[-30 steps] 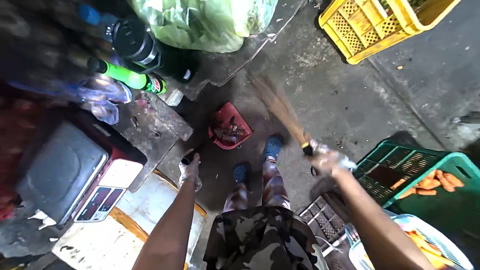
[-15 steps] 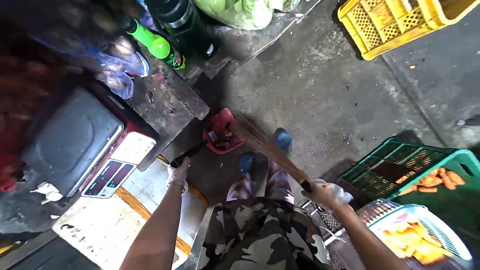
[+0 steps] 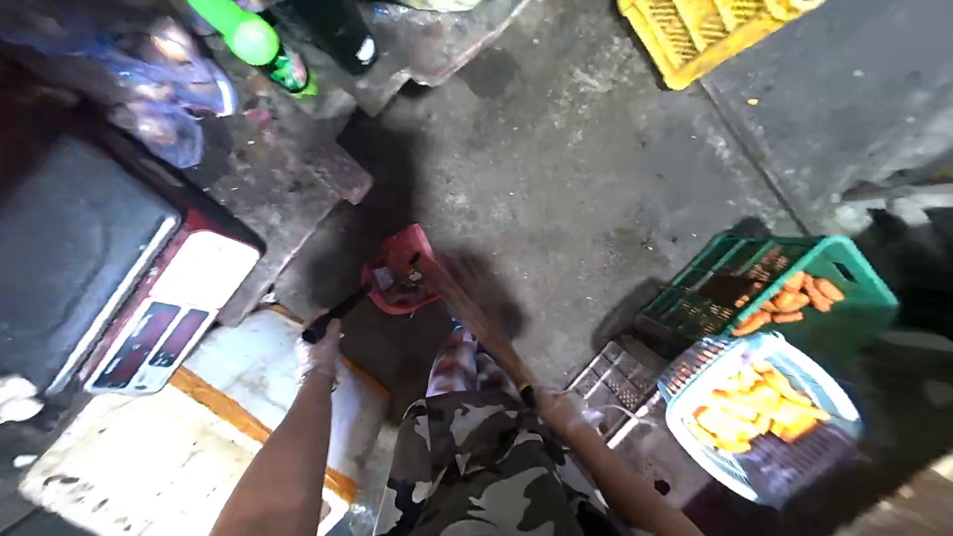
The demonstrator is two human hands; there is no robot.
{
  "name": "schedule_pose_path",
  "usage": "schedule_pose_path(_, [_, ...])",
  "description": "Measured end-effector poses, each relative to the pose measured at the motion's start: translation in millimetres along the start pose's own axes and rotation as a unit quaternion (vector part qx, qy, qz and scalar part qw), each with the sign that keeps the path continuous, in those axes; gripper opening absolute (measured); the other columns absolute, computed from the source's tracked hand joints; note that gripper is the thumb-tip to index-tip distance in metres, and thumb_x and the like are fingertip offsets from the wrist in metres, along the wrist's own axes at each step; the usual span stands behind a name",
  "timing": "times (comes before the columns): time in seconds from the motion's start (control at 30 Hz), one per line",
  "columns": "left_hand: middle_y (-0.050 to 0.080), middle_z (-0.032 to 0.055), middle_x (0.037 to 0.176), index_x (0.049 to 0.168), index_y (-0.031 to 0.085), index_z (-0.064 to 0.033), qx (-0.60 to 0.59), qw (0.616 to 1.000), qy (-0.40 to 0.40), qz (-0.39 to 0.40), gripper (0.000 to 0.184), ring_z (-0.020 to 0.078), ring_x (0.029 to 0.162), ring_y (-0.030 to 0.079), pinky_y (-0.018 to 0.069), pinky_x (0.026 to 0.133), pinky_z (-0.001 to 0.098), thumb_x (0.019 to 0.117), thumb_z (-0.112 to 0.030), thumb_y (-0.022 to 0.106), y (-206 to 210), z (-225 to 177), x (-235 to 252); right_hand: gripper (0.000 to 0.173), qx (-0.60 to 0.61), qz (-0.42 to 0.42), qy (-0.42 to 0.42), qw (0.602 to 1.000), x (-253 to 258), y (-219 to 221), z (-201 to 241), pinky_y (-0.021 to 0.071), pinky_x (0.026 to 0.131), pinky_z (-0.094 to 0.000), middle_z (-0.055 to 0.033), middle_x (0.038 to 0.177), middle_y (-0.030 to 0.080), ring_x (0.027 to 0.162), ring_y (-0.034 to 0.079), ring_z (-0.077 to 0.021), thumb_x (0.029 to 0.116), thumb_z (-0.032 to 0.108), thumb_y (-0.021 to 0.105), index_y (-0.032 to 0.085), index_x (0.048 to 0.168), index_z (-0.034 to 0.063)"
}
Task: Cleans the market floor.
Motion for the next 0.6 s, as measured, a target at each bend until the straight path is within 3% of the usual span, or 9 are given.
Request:
schedule_pose_path(0.1, [0.058,0.0245,0.139,0.148,0.046,0.0021,-0.012,1.0,0.002,0.022,0.048,0.0252,0.12,0.062,0.0507,0.103,0.0385,0.1043,-0.014,0.059,-3,-15,-19,0.063,0.032,-0.019,-0.044,0.998,-31,11,-23,0.0424,0.109,-0.0623,-0.0257,0.142,0.058,0.131,0.056,-0.0431,0.1059,0.035,0.054,0.033,0.161,0.0145])
schedule_pose_path(0.17, [0.06,0.0237,0.132,0.146,0.046,0.0038,-0.023,0.999,0.008,0.025,0.046,0.0197,0.108,0.064,0.053,0.097,0.0341,0.1055,-0.014,0.057,-6,-25,-33,0.076,0.072,-0.053,-0.045,0.995,-41,20,-54,0.0458,0.105,-0.0643,-0.0227,0.138,0.061,0.126,0.06,-0.0414,0.0996,0.043,0.063,0.028,0.164,0.0226])
schedule_pose_path(0.2, [0.06,0.0233,0.13,0.145,0.045,0.0045,-0.022,0.999,0.012,0.028,0.045,0.0182,0.104,0.064,0.0533,0.094,0.0332,0.1059,-0.014,0.056,-8,-33,-44,0.076,0.082,-0.067,-0.024,0.994,-49,22,-70,0.0465,0.103,-0.0654,-0.021,0.136,0.063,0.124,0.062,-0.0406,0.0972,0.046,0.064,0.032,0.162,0.0236])
schedule_pose_path(0.27, [0.06,0.023,0.13,0.145,0.045,0.0046,-0.021,0.999,0.021,0.03,0.046,0.0185,0.103,0.064,0.0545,0.092,0.0342,0.1056,-0.015,0.057,-12,-52,-67,0.067,0.125,-0.107,0.017,0.986,-66,25,-100,0.0455,0.103,-0.0655,-0.022,0.132,0.065,0.123,0.061,-0.0408,0.0941,0.045,0.067,0.049,0.15,0.0126])
schedule_pose_path(0.37, [0.056,0.0222,0.136,0.148,0.041,0.0024,-0.02,0.997,0.045,0.057,0.046,0.0175,0.106,0.063,0.0542,0.093,0.0333,0.1068,-0.014,0.054,-15,-92,-112,0.071,0.225,-0.162,0.037,0.96,-85,47,-146,0.0453,0.105,-0.0632,-0.0226,0.135,0.063,0.125,0.06,-0.04,0.0912,0.041,0.07,0.047,0.152,0.0121])
schedule_pose_path(0.5, [0.061,0.0174,0.119,0.142,0.045,0.0048,0.007,0.977,0.158,0.14,0.041,0.011,0.089,0.062,0.0565,0.081,0.0295,0.1054,-0.013,0.052,-15,-133,-135,0.091,0.255,-0.162,0.069,0.951,-93,97,-199,0.0428,0.105,-0.0697,-0.0208,0.143,0.059,0.129,0.058,-0.0431,0.089,0.044,0.072,0.023,0.165,0.0293])
schedule_pose_path(0.57, [0.062,0.0103,0.108,0.137,0.048,0.0053,0.035,0.957,0.219,0.187,0.038,0.0052,0.082,0.061,0.0567,0.075,0.0254,0.1042,-0.013,0.052,-10,-159,-146,0.091,0.296,-0.178,0.099,0.933,-86,140,-219,0.0425,0.103,-0.072,-0.02,0.14,0.061,0.127,0.058,-0.0445,0.0861,0.046,0.074,0.027,0.163,0.0321])
schedule_pose_path(0.6, [0.063,0.0115,0.11,0.136,0.049,0.0067,0.056,0.944,0.251,0.208,0.038,0.0053,0.084,0.061,0.0566,0.077,0.0257,0.1033,-0.012,0.053,-8,-177,-159,0.091,0.317,-0.172,0.111,0.926,-90,159,-219,0.0426,0.102,-0.0727,-0.0196,0.14,0.061,0.127,0.058,-0.0448,0.0866,0.047,0.073,0.027,0.163,0.0327])
Point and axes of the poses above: each hand's wrist, its own x-axis towards the middle knuckle, its own y-axis out of the palm, z = x × y, the point moved 5 cm from there along x, towards the middle knuckle
